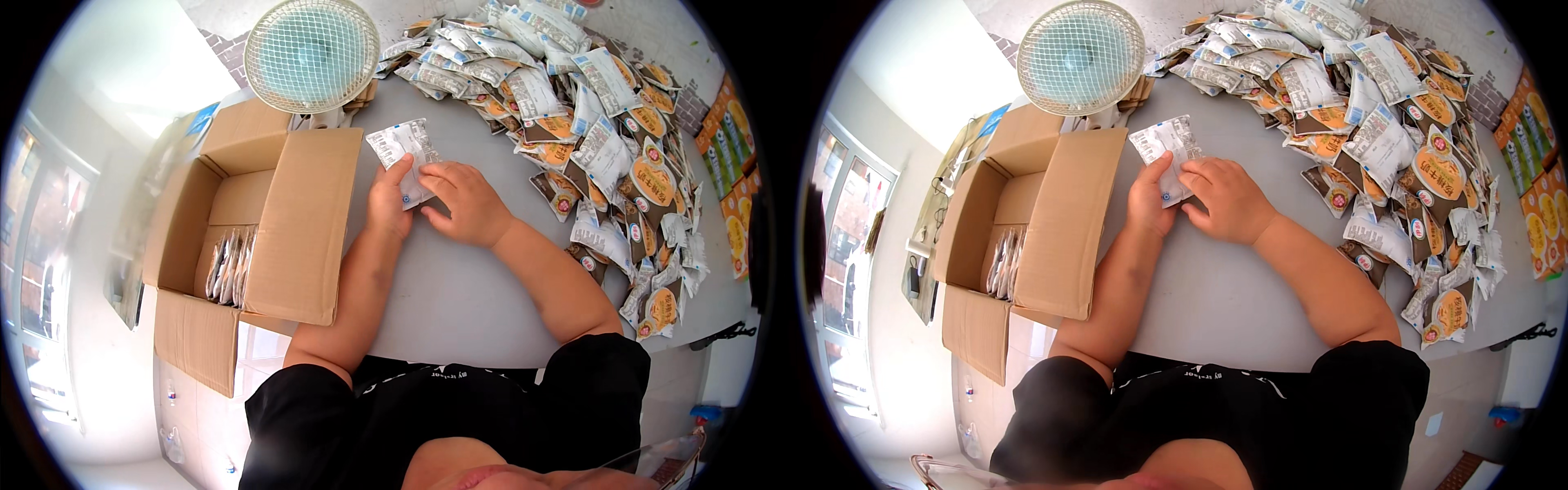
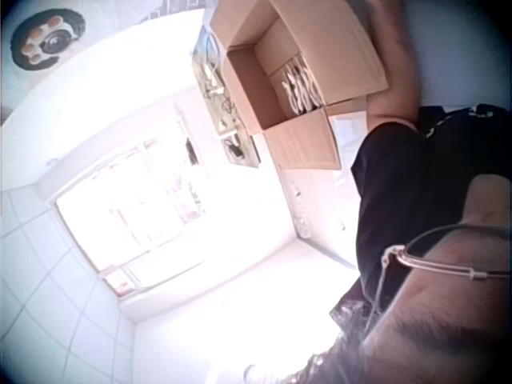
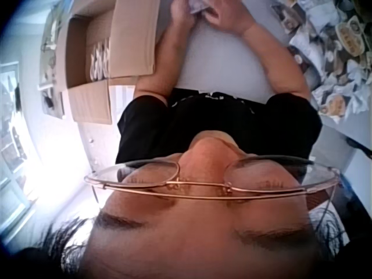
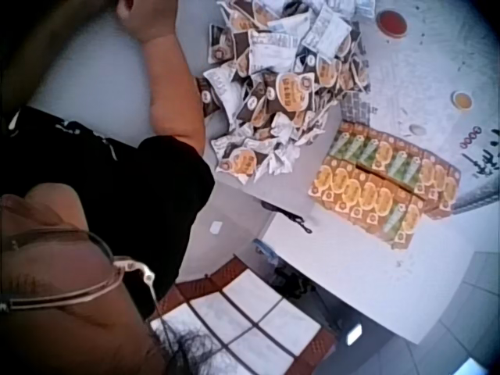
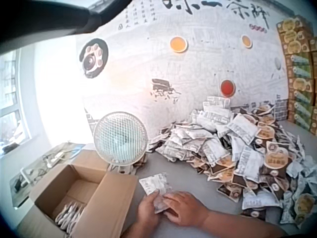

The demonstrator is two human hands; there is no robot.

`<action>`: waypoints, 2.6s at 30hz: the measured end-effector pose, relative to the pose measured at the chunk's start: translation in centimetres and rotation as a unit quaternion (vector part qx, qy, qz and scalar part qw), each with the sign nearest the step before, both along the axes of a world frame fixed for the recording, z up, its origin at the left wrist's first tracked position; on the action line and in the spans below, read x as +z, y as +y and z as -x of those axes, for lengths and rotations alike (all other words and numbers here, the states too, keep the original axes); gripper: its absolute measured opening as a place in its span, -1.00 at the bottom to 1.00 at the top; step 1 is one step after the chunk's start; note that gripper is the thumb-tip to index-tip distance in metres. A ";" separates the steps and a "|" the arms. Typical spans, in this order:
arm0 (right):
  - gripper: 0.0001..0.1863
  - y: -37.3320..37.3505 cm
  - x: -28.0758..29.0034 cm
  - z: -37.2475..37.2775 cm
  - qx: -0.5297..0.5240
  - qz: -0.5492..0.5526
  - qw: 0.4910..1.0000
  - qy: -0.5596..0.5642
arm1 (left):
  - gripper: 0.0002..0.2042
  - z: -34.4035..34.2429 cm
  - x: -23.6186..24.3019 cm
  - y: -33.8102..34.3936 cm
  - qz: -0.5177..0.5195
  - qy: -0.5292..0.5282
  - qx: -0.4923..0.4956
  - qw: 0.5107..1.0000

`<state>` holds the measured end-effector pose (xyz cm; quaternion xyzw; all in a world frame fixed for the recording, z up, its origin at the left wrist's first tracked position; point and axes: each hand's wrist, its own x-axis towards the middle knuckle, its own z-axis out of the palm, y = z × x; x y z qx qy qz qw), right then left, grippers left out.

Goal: The person picks up small, sealed packets from a pile on a table, folds them, and places them into a cardboard box. The person repeats this process for multiple packets.

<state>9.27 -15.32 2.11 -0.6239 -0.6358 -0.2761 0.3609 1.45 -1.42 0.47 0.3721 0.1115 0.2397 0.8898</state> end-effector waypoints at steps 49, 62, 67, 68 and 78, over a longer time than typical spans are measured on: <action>-0.40 0.4 -0.1 -2.0 0.064 -0.011 0.635 0.770 | -0.55 0.5 0.6 -4.3 -0.382 0.052 0.054 0.921; -0.51 -0.1 -0.6 -0.9 0.054 0.117 0.821 0.556 | -0.63 -0.3 0.6 -1.5 -0.310 0.085 0.051 0.946; -0.61 -0.5 0.2 -0.2 -0.021 0.152 0.912 0.381 | -0.60 -0.1 1.5 -2.6 -0.116 0.054 0.011 0.992; -0.61 -0.5 0.3 -0.1 -0.033 0.153 0.923 0.351 | -0.58 -0.1 1.7 -2.9 -0.087 0.061 0.022 0.994; -0.59 -0.4 0.1 0.4 0.018 0.138 0.938 0.318 | -0.50 0.6 2.7 -3.2 -0.007 0.094 0.038 0.995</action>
